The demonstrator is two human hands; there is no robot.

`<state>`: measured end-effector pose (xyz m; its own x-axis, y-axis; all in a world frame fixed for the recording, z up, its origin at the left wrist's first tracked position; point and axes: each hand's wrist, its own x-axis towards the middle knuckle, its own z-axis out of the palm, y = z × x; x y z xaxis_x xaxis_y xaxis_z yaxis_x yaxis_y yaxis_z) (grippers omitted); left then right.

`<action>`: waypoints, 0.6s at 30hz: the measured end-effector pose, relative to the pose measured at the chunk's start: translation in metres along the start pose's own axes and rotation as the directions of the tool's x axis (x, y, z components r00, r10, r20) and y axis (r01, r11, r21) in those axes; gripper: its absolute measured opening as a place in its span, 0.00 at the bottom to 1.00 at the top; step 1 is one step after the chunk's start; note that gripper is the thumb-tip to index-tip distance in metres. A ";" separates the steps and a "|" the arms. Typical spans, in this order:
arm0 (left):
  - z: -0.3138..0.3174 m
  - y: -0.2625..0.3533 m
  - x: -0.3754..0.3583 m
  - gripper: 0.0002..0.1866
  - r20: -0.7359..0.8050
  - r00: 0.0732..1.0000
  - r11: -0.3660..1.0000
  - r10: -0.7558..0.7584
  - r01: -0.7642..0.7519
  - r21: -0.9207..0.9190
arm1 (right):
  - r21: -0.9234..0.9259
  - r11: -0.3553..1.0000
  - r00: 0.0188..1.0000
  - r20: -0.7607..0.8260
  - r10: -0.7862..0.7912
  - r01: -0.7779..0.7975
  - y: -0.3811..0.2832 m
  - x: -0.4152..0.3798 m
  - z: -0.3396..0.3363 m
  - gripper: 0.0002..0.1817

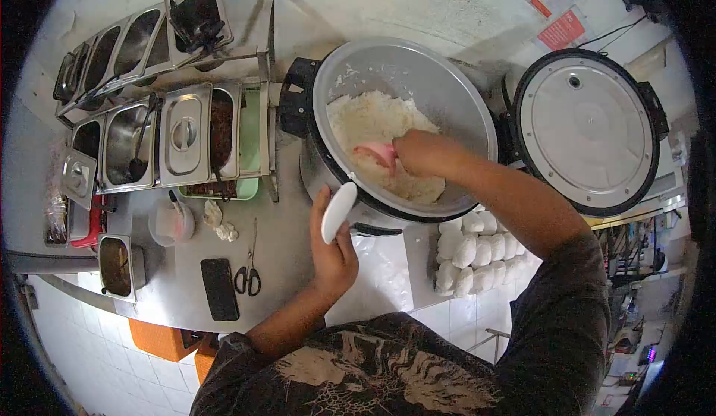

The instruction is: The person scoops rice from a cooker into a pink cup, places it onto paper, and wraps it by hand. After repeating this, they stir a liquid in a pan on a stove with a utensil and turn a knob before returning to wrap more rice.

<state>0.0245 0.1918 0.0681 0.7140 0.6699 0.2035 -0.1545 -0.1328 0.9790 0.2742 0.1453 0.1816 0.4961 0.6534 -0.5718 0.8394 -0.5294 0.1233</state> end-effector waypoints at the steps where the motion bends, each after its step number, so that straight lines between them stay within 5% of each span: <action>1: 0.002 -0.002 -0.001 0.17 -0.005 0.999 0.998 0.042 -0.042 0.053 | 0.027 1.000 0.999 -0.038 -0.013 0.014 0.000 -0.006 0.006 0.14; 6: -0.004 -0.015 0.003 0.20 0.040 0.998 0.982 0.053 -0.059 0.182 | 0.121 0.981 0.982 -0.133 -0.134 0.151 0.020 -0.028 0.007 0.13; 9: -0.012 0.024 0.018 0.17 -0.035 0.987 0.987 -0.158 0.157 -0.044 | 0.354 0.926 0.990 -0.101 -0.099 0.129 0.028 -0.038 0.008 0.15; 10: -0.025 0.027 0.029 0.17 0.049 0.987 0.975 -0.155 0.145 0.170 | 0.411 0.906 0.994 -0.072 -0.079 0.101 0.020 -0.044 -0.001 0.15; 14: -0.020 0.038 0.040 0.16 -0.019 0.988 0.988 -0.154 0.155 0.018 | 0.230 0.934 0.915 -0.363 -0.176 0.272 0.000 -0.015 0.017 0.14; 17: -0.016 0.040 0.034 0.17 0.000 1.000 0.993 -0.031 0.031 0.114 | 0.533 0.841 0.992 -0.125 -0.027 0.090 -0.006 -0.059 -0.009 0.13; 18: -0.022 0.042 0.035 0.18 0.033 0.993 0.977 -0.112 0.104 0.185 | 0.643 0.764 0.996 -0.084 0.005 0.050 0.004 -0.059 -0.008 0.13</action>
<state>0.0279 0.2253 0.1155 0.7492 0.6558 0.0927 0.0493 -0.1949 0.9796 0.2506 0.1091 0.2225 0.5172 0.6939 -0.5010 0.5239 -0.7196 -0.4558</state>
